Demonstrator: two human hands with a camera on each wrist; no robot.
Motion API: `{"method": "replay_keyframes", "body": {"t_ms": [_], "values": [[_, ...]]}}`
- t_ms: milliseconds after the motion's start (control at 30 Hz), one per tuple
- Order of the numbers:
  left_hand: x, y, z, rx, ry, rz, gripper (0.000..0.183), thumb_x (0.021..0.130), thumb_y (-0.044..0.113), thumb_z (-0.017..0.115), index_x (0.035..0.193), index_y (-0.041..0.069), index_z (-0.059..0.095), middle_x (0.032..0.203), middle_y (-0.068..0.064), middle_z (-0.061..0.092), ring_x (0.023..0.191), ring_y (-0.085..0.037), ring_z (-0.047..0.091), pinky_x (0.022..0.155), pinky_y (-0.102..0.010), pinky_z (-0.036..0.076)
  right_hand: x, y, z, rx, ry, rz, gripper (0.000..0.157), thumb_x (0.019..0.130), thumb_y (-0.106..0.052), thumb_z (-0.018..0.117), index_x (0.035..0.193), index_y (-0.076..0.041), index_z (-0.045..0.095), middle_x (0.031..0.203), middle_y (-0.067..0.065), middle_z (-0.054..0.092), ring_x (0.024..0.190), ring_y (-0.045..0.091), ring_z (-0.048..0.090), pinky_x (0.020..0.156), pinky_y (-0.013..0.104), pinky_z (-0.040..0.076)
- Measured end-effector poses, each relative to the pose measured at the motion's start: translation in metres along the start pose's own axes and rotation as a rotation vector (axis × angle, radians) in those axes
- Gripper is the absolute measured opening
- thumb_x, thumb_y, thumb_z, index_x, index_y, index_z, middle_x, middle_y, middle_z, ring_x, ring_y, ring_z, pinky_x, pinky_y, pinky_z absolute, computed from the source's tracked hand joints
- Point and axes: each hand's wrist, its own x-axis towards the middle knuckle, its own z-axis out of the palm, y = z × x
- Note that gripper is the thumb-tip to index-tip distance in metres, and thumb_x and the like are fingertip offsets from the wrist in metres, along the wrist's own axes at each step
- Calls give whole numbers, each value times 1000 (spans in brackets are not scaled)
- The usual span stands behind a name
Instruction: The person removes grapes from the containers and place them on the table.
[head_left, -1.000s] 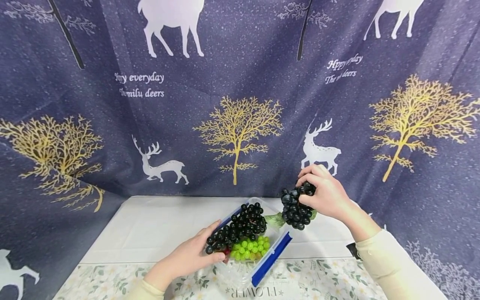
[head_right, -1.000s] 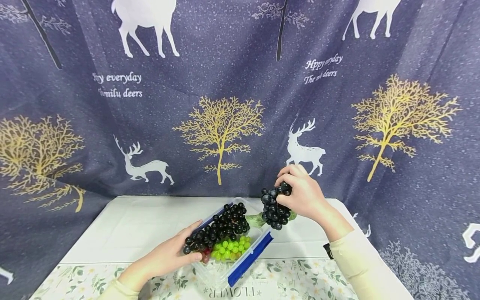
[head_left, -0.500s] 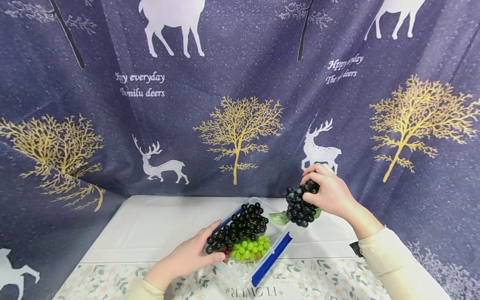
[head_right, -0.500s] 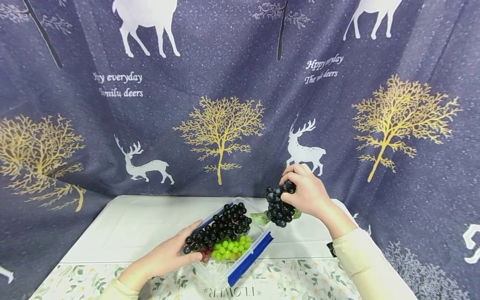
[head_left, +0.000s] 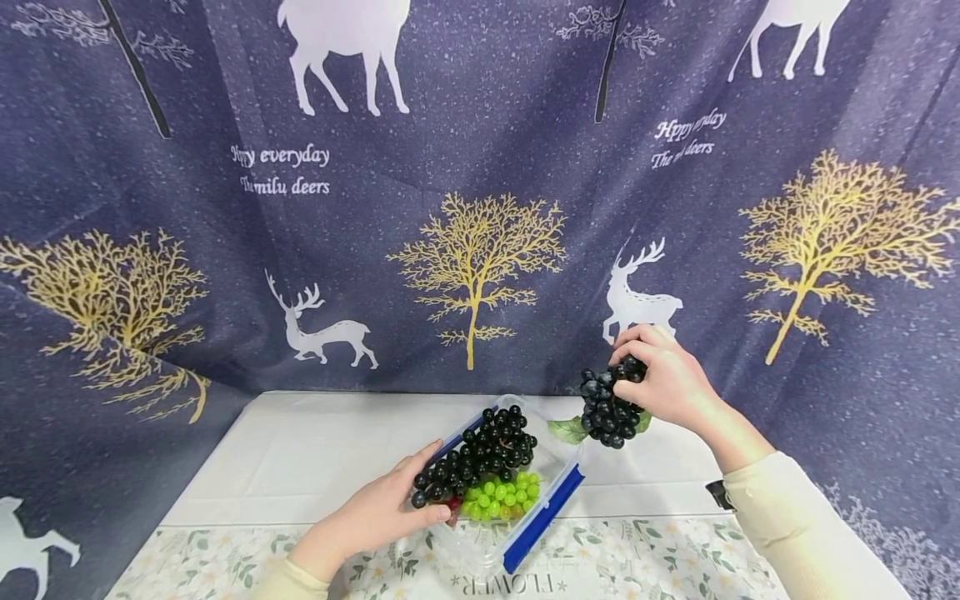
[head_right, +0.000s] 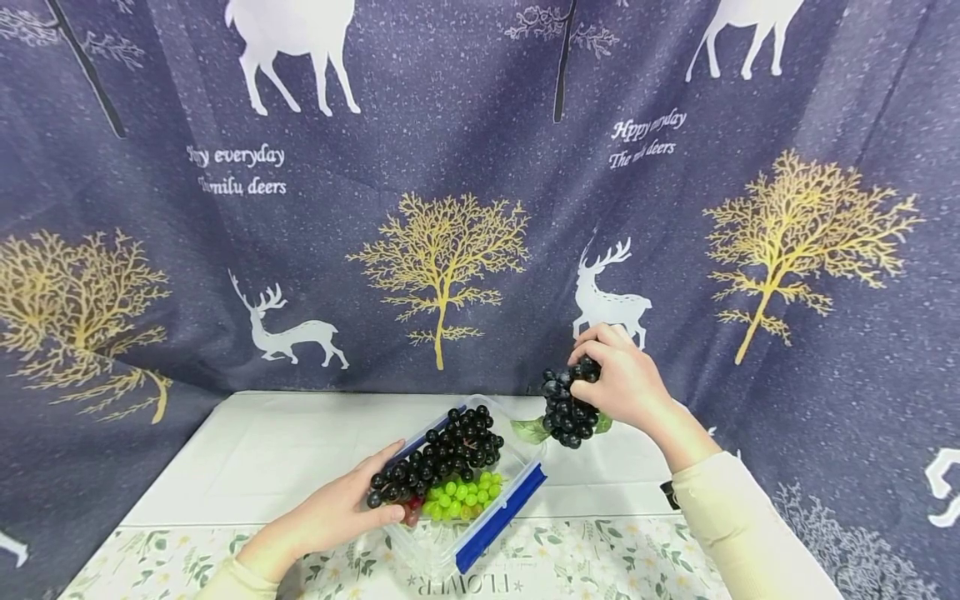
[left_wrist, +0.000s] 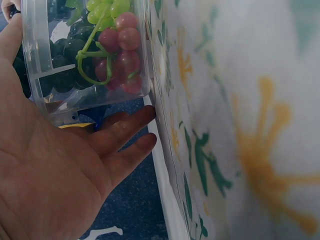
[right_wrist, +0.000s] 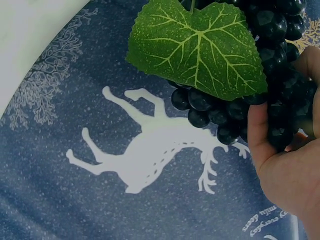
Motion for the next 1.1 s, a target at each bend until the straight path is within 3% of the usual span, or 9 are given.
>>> {"method": "replay_keyframes", "body": {"t_ms": [167,300,567,767,1000,1100], "values": [[-1,2,-1,-27,-11,-9,96,107,60,70,180,37,13,179,-20,31,74,-9,63,66,-43,54,0,5,2,3,6,1,22,79,-5,83,97,-17,79,126,1,67,118,30,63,81,52,56],[-2,3,-1,-52,-17,-16,96,107,60,70,180,37,14,179,-21,32,70,-12,63,62,-39,51,0,11,3,8,29,-14,23,78,-4,83,97,-17,79,126,1,68,119,29,62,81,52,56],[-1,4,-1,-32,-9,-7,96,107,60,70,181,35,13,180,-20,30,76,-8,64,74,-47,57,-1,20,3,-4,45,-12,23,77,-4,82,96,-16,80,121,-2,67,117,25,59,80,50,55],[-3,7,-3,-15,1,-1,96,107,60,70,180,36,14,180,-17,31,91,-10,69,79,-50,59,-1,27,2,-26,48,18,23,77,-5,84,96,-17,79,122,-2,67,116,25,58,80,50,54],[-2,7,-2,-18,3,4,96,107,60,71,180,38,14,180,-18,30,85,-10,67,77,-49,58,-1,37,1,-56,48,35,22,77,-7,85,96,-17,80,122,-1,68,113,25,58,80,52,54],[-2,5,-2,-8,7,5,96,106,61,70,180,37,14,180,-17,31,92,-11,70,81,-53,60,-1,42,1,-66,44,49,22,78,-8,86,97,-16,80,122,0,68,113,26,58,81,54,55]]}}
